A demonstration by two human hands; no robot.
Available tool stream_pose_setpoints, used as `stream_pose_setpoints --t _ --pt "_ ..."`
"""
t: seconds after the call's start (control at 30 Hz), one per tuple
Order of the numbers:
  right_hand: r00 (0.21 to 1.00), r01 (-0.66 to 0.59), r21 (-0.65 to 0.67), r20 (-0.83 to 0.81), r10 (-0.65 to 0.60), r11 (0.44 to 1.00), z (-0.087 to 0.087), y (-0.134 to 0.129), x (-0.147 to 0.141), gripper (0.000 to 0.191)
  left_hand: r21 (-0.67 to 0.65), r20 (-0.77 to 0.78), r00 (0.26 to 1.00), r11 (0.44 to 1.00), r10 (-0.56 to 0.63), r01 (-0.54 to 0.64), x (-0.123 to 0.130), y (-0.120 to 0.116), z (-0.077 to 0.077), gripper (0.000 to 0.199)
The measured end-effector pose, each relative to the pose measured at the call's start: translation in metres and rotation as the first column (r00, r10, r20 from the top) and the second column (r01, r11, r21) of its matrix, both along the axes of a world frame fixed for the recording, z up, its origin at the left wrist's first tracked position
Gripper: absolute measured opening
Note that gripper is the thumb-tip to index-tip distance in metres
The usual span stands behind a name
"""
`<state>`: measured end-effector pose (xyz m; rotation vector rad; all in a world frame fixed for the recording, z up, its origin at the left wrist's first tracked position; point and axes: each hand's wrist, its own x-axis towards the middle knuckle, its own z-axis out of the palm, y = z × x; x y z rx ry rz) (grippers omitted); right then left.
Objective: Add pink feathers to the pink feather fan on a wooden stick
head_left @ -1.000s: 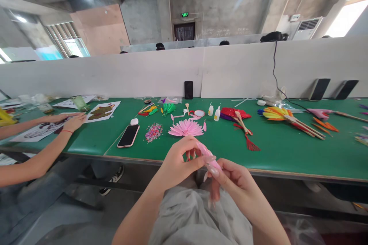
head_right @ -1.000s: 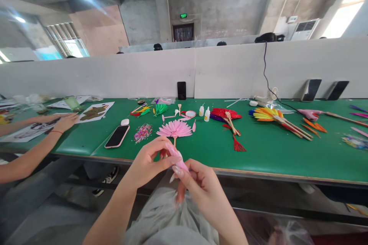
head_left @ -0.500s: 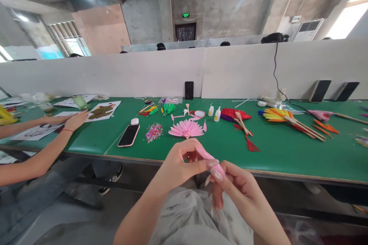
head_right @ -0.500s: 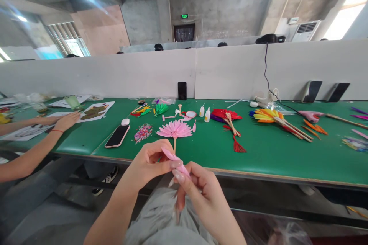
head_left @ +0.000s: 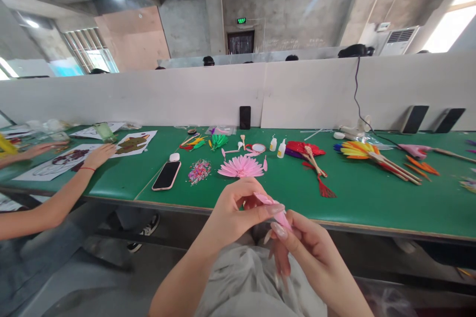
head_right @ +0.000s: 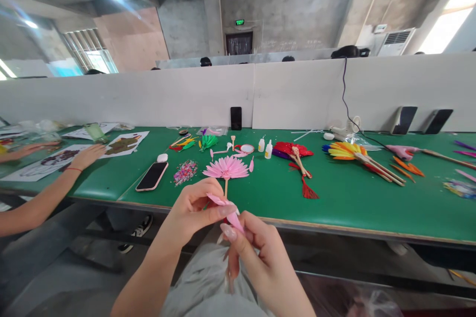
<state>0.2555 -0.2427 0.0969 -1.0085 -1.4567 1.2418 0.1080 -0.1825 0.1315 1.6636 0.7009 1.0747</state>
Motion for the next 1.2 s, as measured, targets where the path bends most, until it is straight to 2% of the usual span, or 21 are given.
stream_pose_setpoints --t 0.23,0.43,0.57,0.63,0.7,0.77,0.87,1.2 --pt "1.0 0.009 0.011 0.012 -0.009 1.0 0.001 0.002 -0.002 0.033 0.034 0.1 0.995 0.999 0.014 -0.017 0.002 0.003 -0.009 0.017" --pt "0.999 0.031 0.015 0.011 -0.031 0.999 0.002 0.002 -0.001 0.034 0.007 0.17 0.984 0.999 0.05 -0.052 0.007 0.006 -0.01 0.018" --pt "0.998 -0.011 -0.079 -0.061 0.007 0.997 0.0 -0.002 0.0 0.035 -0.002 0.25 0.944 0.975 0.217 -0.224 0.0 0.016 -0.005 0.018" --pt "0.995 -0.015 -0.103 -0.099 0.005 0.995 0.0 -0.003 0.001 0.036 0.038 0.202 0.942 0.959 0.268 -0.281 -0.006 0.017 0.0 0.017" --pt "0.993 -0.011 -0.105 -0.122 -0.002 0.994 -0.001 -0.003 0.001 0.037 0.126 0.067 0.97 0.962 0.234 -0.241 -0.009 0.014 0.004 0.017" --pt "0.991 -0.009 -0.105 -0.131 -0.005 0.994 0.0 -0.003 0.001 0.038 0.216 -0.082 0.986 0.969 0.143 -0.123 -0.01 0.008 0.007 0.019" --pt "0.995 -0.001 -0.11 -0.1 -0.01 0.994 0.0 -0.002 0.002 0.039 0.255 -0.208 0.978 0.967 0.031 0.023 -0.008 0.001 0.008 0.013" --pt "0.987 0.161 0.047 0.011 -0.161 0.986 -0.004 0.001 0.003 0.033 0.229 -0.264 0.963 0.973 0.052 0.01 -0.003 -0.003 0.006 0.026"
